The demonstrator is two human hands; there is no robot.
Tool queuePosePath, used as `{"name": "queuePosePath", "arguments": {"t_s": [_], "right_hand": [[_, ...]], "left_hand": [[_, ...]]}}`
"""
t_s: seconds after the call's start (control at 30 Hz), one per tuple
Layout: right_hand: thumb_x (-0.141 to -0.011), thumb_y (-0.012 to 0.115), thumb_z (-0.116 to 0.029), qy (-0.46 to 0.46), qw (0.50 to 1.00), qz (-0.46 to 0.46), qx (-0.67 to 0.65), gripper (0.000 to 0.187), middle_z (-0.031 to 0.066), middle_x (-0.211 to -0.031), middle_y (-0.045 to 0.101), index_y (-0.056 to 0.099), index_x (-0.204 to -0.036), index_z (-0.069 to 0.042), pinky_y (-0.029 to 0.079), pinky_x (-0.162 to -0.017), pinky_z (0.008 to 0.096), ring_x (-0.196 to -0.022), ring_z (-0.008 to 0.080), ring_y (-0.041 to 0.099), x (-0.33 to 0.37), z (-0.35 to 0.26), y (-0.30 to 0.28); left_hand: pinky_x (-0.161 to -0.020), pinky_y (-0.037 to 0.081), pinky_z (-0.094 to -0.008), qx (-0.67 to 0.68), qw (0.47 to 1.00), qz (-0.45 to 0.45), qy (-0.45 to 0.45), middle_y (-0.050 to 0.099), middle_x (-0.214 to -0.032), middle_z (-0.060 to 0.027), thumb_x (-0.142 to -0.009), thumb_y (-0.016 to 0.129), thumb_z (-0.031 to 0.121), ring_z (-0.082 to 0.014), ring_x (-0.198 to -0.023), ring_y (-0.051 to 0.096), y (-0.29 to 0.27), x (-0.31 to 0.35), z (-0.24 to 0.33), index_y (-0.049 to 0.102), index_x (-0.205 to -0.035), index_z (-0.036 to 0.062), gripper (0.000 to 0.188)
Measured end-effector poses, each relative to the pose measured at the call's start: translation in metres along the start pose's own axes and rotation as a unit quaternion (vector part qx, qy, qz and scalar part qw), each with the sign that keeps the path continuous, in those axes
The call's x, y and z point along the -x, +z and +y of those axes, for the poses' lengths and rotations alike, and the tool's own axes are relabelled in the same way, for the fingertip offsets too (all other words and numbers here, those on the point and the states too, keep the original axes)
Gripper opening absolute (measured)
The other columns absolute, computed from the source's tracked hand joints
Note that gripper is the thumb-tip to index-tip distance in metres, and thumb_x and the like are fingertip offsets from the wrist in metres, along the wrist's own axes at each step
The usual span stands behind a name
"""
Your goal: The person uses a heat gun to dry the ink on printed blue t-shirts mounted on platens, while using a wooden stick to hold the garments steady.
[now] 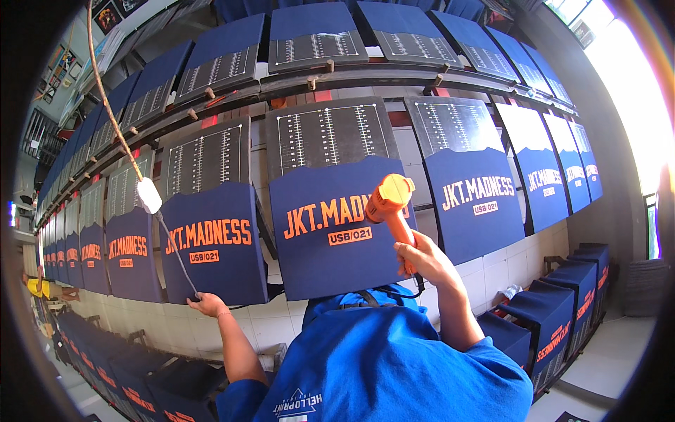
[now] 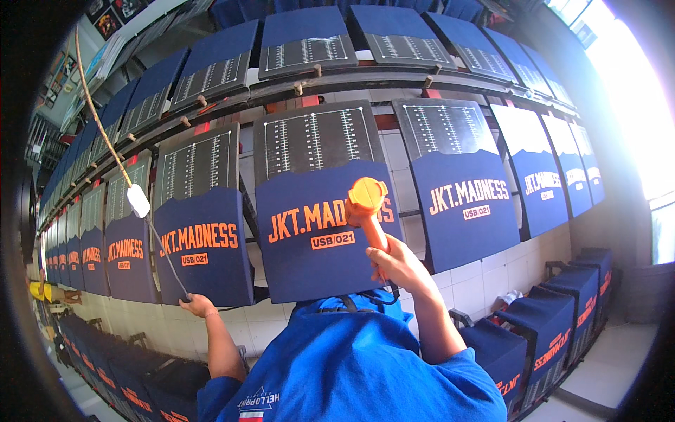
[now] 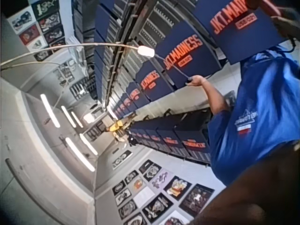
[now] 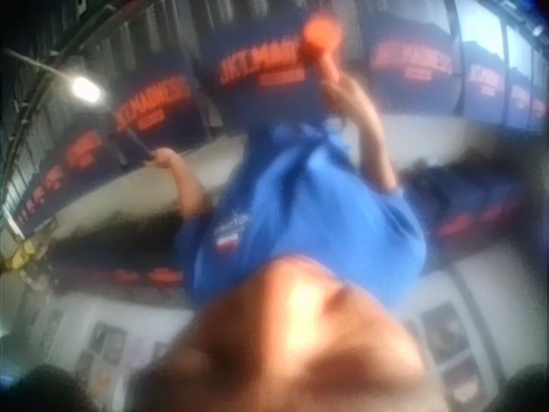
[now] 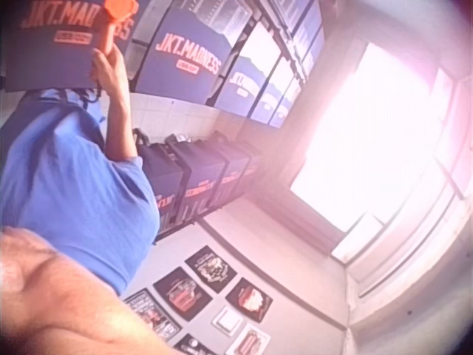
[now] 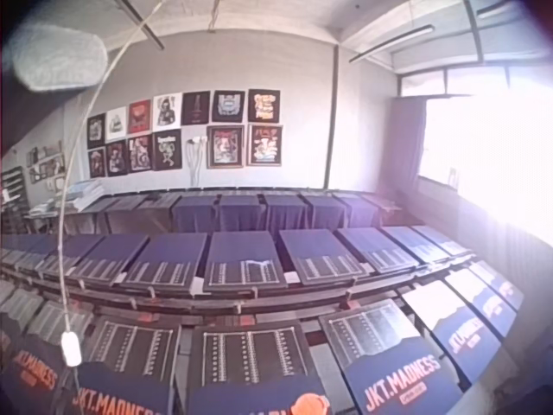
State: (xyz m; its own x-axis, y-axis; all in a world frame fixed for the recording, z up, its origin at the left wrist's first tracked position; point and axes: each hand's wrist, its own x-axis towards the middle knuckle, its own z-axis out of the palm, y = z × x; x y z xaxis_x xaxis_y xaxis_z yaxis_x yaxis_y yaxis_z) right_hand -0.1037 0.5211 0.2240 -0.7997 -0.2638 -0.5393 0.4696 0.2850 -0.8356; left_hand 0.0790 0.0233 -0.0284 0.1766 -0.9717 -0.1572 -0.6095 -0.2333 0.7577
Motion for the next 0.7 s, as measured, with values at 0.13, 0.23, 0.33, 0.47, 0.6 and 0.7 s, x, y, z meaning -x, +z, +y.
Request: {"name": "queuePosePath", "arguments": {"t_s": [0.13, 0.23, 0.33, 0.47, 0.6, 0.7], "right_hand": [[-0.097, 0.061, -0.025, 0.022, 1.000, 0.000, -0.005, 0.027, 0.0055, -0.077, 0.058, 0.053, -0.104, 0.000, 0.051, -0.053, 0.0268, -0.060, 0.0136, 0.064, -0.009, 0.000, -0.006], [-0.097, 0.060, -0.026, -0.013, 0.999, 0.045, 0.026, 0.027, 0.0056, -0.077, 0.059, 0.054, -0.101, 0.000, 0.052, -0.053, 0.0272, -0.059, 0.0139, 0.064, -0.015, -0.001, 0.005], [-0.098, 0.059, -0.027, 0.000, 1.000, 0.024, -0.007, 0.028, 0.0051, -0.076, 0.058, 0.053, -0.103, 0.000, 0.052, -0.054, 0.0272, -0.058, 0.0137, 0.063, -0.025, -0.005, -0.003], [-0.097, 0.059, -0.026, -0.027, 0.997, 0.069, 0.019, 0.026, 0.0047, -0.077, 0.059, 0.053, -0.102, -0.001, 0.052, -0.053, 0.0268, -0.058, 0.0133, 0.063, -0.028, -0.003, 0.004], [-0.096, 0.057, -0.026, 0.001, 0.999, 0.049, -0.018, 0.025, 0.0037, -0.076, 0.058, 0.054, -0.100, -0.001, 0.051, -0.053, 0.0265, -0.058, 0.0125, 0.063, -0.040, -0.001, 0.003], [-0.097, 0.057, -0.027, -0.004, 0.999, 0.038, -0.034, 0.026, 0.0031, -0.076, 0.057, 0.054, -0.099, -0.002, 0.051, -0.054, 0.0265, -0.059, 0.0120, 0.062, -0.047, 0.005, 0.002]], "left_hand": [[-0.103, 0.047, -0.0466, -0.010, 0.999, 0.003, 0.034, 0.044, -0.147, -0.0241, -0.103, 0.042, 0.023, -0.0410, -0.123, 0.055, 0.005, 0.007, 0.003, 0.029, -0.152, 0.0055, 0.053], [-0.104, 0.046, -0.0468, 0.000, 1.000, -0.005, 0.025, 0.043, -0.148, -0.0242, -0.103, 0.041, 0.022, -0.0412, -0.124, 0.054, 0.006, 0.009, 0.004, 0.028, -0.152, 0.0048, 0.053], [-0.104, 0.047, -0.0465, -0.009, 0.999, 0.003, 0.039, 0.042, -0.148, -0.0245, -0.103, 0.040, 0.020, -0.0408, -0.124, 0.055, 0.006, 0.004, -0.001, 0.028, -0.152, 0.0045, 0.053], [-0.103, 0.048, -0.0461, -0.015, 0.999, -0.001, 0.045, 0.044, -0.147, -0.0250, -0.103, 0.040, 0.020, -0.0405, -0.123, 0.056, 0.011, 0.021, -0.002, 0.027, -0.152, 0.0046, 0.053], [-0.103, 0.047, -0.0463, -0.003, 0.998, 0.012, 0.068, 0.047, -0.145, -0.0253, -0.103, 0.041, 0.020, -0.0401, -0.123, 0.057, 0.007, 0.022, -0.012, 0.028, -0.152, 0.0055, 0.053], [-0.103, 0.047, -0.0460, -0.034, 0.998, 0.004, 0.045, 0.048, -0.144, -0.0253, -0.103, 0.042, 0.020, -0.0398, -0.123, 0.057, 0.008, 0.036, -0.016, 0.028, -0.152, 0.0058, 0.053]]}}
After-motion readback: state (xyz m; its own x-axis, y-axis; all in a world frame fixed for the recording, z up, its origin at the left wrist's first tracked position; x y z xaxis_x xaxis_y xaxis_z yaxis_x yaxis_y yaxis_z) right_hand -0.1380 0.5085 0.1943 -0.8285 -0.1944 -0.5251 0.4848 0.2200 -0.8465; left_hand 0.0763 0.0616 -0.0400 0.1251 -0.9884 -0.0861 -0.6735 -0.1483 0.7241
